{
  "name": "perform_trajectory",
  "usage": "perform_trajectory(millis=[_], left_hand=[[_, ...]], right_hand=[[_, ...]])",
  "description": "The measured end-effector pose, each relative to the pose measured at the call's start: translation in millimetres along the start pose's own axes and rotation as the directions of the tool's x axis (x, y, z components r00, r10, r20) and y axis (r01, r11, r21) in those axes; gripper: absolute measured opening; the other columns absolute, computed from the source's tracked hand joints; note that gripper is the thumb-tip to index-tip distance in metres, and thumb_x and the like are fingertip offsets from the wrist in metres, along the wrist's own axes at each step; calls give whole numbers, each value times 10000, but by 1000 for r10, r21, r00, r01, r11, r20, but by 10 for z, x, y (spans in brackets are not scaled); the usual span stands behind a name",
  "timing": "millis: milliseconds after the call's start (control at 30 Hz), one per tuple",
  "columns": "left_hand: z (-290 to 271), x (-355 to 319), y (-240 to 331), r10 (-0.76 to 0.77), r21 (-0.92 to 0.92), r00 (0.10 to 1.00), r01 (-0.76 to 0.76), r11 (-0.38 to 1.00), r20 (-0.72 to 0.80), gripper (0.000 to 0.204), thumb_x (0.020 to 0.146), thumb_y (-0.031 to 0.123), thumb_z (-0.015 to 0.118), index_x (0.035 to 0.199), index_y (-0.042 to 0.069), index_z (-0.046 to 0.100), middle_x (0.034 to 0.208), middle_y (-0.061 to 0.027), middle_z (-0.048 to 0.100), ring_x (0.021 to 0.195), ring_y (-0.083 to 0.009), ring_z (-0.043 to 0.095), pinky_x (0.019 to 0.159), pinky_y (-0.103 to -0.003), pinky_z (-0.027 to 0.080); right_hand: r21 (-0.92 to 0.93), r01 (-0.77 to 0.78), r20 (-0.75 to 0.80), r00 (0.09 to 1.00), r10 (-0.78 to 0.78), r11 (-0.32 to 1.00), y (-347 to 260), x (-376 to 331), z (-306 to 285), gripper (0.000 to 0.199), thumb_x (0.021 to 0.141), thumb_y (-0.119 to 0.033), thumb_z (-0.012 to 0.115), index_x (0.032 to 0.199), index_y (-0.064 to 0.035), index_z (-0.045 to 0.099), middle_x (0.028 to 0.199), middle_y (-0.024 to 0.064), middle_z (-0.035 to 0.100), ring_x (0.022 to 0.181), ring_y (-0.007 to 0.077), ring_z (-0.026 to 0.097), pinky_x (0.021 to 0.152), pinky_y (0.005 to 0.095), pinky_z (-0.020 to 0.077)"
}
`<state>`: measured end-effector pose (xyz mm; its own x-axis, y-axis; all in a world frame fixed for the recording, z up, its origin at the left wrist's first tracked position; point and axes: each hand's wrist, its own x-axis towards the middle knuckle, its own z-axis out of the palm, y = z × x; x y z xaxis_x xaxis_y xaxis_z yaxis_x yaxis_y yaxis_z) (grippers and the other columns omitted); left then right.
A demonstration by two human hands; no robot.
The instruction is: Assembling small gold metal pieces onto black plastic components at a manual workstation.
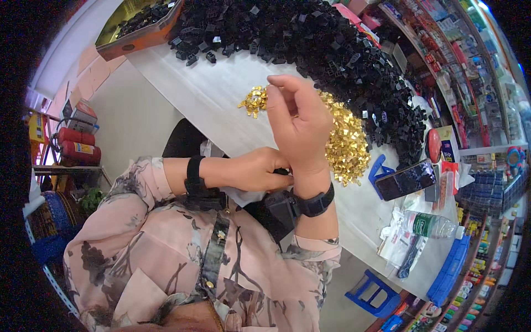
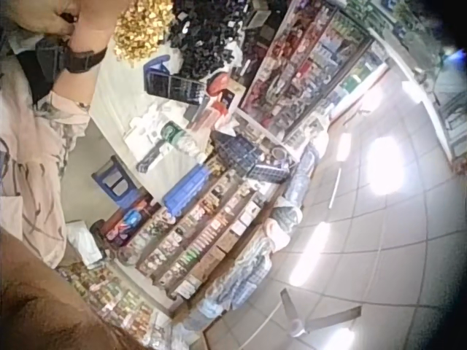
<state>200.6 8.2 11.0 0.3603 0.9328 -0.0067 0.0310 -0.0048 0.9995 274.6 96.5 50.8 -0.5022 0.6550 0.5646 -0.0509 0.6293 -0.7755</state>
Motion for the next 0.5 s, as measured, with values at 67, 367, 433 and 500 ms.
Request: perform_trajectory(millis=[67,367,433,500], left_hand=[[-61,4,-19,-18,25,1000,18,1000,-3,217,865,119,584,1020,-32,603,793,-104,634,655,-129,595,566,-296,484],[-1198,-460,24,32,237,836,118,964,-549,242,869,142,578,1083,32,601,769,-80,631,663,-183,592,614,-298,480],[-1400,-519,62,115,435,792,203,877,-600,256,865,149,578,1095,39,593,775,-93,631,678,-208,598,627,-315,483],[-1565,-517,86,304,707,719,357,610,-625,284,857,163,578,1119,53,576,788,-118,632,707,-259,612,654,-349,488]], right_hand=[[-14,-24,-4,1000,24,1000,30,12,-8,137,895,-68,588,1017,-8,608,763,-19,586,627,21,505,538,157,403],[-569,-221,235,879,415,792,240,-228,-317,197,799,-215,687,830,-27,638,613,51,585,567,117,557,540,269,450],[-607,-189,226,890,396,772,178,-267,-250,196,791,-219,688,835,-33,640,626,67,597,571,146,572,544,284,458],[-715,-128,207,901,382,688,136,-260,-235,197,775,-225,689,844,-46,643,652,98,620,580,202,602,552,316,474]])
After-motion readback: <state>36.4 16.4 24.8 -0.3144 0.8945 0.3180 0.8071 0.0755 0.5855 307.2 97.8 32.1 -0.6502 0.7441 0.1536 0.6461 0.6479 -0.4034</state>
